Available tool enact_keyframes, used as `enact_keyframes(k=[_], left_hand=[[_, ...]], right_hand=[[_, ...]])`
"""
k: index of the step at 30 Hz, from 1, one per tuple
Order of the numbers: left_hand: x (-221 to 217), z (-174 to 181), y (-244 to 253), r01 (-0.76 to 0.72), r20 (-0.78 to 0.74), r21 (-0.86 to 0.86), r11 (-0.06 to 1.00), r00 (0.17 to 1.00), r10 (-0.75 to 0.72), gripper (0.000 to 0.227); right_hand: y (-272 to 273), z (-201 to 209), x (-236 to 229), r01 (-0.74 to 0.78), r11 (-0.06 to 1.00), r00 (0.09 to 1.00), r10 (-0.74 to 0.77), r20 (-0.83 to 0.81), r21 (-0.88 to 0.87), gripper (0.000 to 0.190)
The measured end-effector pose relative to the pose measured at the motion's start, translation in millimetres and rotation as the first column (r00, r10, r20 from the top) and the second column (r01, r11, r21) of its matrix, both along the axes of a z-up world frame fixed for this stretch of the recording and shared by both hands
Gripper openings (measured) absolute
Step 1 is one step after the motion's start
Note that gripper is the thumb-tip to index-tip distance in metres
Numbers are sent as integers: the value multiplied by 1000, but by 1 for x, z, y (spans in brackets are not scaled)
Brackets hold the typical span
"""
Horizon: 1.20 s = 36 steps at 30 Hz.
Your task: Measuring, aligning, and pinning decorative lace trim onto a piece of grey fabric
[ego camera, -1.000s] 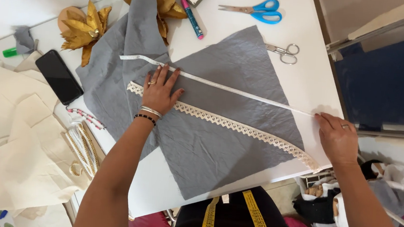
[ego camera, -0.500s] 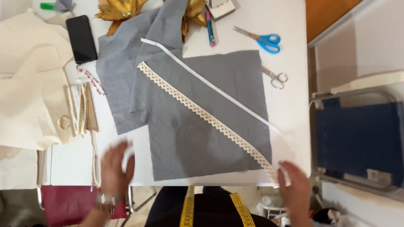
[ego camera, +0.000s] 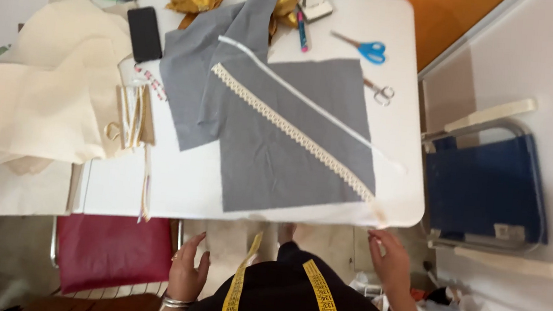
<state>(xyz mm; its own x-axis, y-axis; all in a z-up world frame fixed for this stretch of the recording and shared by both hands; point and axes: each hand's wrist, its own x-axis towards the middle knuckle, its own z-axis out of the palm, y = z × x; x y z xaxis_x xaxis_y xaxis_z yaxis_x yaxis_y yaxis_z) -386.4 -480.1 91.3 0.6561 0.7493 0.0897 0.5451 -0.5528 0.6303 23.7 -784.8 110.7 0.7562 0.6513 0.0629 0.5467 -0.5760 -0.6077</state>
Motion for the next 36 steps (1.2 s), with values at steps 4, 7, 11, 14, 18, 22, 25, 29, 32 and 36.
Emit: enact_keyframes(k=[4, 7, 11, 14, 18, 22, 25, 29, 32, 36], left_hand=[[-43, -3, -29, -56, -55, -100, 993, 997, 51, 51], [-81, -6, -60, -43, -55, -151, 988, 998, 35, 53], [-103, -24, -65, 12, -14, -117, 993, 1000, -14, 56], [-107, -17, -63, 38, -31, -40, 998, 999, -39, 57], [-73, 4, -46, 95, -113, -28, 995, 989, -98, 59], [0, 25, -18, 286, -202, -23, 958, 937, -284, 61], [73, 41, 16, 353, -148, 88, 931, 929, -338, 66], [170, 27, 70, 359, -72, 282, 890, 932, -354, 75], [225, 6, 105, 341, -157, 309, 888, 939, -306, 81], [271, -21, 153, 313, -224, 320, 894, 942, -250, 82]], right_hand=[[-16, -5, -34, -2, 996, 1000, -1, -27, -87, 17], [-27, 3, -69, -47, 984, 996, 33, -85, -171, 19], [-32, -4, -85, -43, 983, 994, 24, -106, -176, 22], [-39, -4, -92, -29, 977, 993, 5, -115, -211, 23], [-45, -2, -85, -7, 983, 994, -13, -108, -181, 25], [-53, -11, -60, 84, 981, 994, -95, -59, -173, 22], [-46, -1, -39, 130, 972, 989, -140, -38, -194, 22], [-28, -6, 1, 195, 960, 976, -210, -55, -200, 23], [-8, -10, 27, 184, 965, 972, -206, -111, -187, 24], [18, -20, 51, 167, 966, 970, -197, -142, -199, 25]])
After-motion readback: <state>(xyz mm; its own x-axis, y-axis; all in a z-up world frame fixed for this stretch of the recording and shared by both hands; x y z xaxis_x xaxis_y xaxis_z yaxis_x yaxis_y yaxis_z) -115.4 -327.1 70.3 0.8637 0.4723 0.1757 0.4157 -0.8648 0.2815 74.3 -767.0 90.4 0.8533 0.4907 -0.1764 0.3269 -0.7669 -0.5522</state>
